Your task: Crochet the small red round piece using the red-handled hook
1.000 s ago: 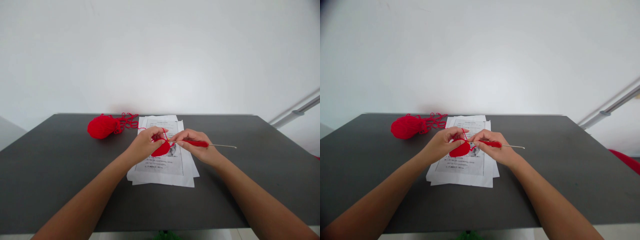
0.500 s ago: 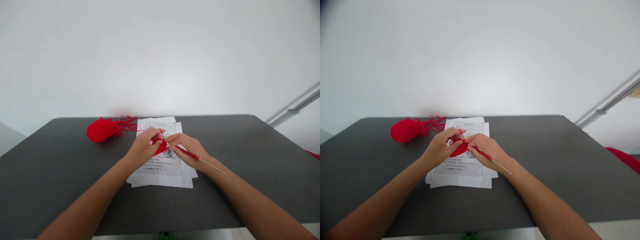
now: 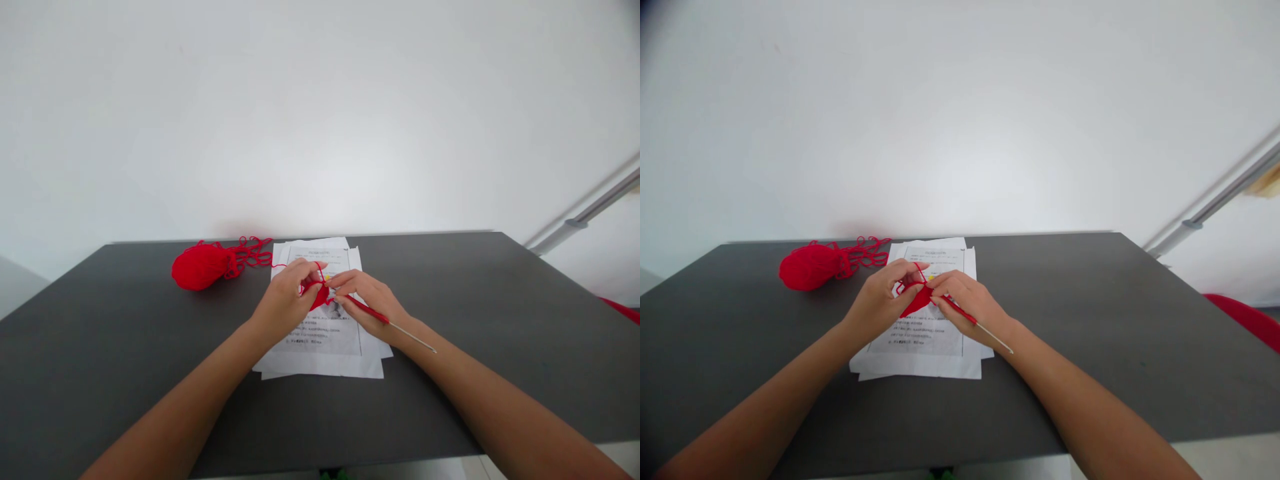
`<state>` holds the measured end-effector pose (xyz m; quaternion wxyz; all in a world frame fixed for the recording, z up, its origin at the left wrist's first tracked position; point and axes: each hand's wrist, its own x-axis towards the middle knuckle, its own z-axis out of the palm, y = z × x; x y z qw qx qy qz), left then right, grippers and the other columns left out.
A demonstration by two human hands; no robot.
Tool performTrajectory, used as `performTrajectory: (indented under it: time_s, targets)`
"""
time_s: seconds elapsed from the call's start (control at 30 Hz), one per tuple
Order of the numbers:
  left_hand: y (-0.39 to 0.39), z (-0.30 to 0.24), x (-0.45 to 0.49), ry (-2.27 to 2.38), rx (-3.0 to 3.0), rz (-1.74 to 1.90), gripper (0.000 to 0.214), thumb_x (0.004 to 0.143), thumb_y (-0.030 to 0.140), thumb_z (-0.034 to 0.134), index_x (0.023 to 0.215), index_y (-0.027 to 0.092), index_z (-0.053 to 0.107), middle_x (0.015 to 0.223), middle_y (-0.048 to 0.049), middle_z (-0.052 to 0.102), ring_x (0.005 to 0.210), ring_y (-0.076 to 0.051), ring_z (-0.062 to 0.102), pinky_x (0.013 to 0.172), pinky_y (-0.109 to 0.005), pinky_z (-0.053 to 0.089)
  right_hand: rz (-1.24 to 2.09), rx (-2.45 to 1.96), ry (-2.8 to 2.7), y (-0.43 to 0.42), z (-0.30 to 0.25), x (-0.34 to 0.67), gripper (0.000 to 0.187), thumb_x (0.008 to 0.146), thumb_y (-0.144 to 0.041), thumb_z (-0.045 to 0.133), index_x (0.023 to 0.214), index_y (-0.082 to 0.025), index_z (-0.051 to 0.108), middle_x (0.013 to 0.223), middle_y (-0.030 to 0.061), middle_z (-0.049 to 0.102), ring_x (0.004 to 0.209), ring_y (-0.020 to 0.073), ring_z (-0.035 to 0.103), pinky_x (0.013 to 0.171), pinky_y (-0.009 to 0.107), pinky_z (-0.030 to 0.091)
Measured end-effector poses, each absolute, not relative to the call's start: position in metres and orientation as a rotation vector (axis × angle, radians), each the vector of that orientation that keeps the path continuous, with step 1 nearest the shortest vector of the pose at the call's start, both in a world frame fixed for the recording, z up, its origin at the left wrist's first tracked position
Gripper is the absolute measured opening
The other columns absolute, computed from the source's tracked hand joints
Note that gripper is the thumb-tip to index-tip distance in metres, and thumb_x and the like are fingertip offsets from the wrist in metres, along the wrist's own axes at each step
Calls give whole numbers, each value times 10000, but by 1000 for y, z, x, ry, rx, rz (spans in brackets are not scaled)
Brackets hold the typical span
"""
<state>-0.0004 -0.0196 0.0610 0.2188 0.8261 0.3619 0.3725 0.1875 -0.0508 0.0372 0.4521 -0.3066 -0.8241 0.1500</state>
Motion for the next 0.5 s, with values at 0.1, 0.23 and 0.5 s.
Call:
performTrajectory:
  time_s: [0.1, 0.23, 0.5]
  targets:
    - [-20, 60, -1, 990, 2314, 1031, 170, 779, 18, 487, 777, 180, 538, 845, -38, 617, 952, -173, 603, 835, -304, 471, 553, -889, -1941, -51, 37, 187, 53, 886, -175, 531, 871, -218, 557, 1007, 45, 660, 946, 148, 629, 825, 292, 502]
    - [-21, 60, 0, 997, 2329, 1021, 180, 777, 9, 485, 763, 183, 528, 856, -42, 623, 992, -179, 603, 842, -304, 473, 667, -941, -1854, -52, 38, 187, 63, 891, -195, 530, 845, -224, 561, 989, 30, 668, 918, 145, 639, 805, 288, 508]
    - [-23, 55, 4, 1004, 2338, 1040, 184, 777, 23, 502, 862, 165, 584, 858, -41, 633, 855, -155, 604, 809, -297, 483, 196, -693, -2069, -46, 33, 186, 103, 875, -140, 534, 948, -203, 572, 966, 85, 628, 932, 179, 597, 801, 340, 520]
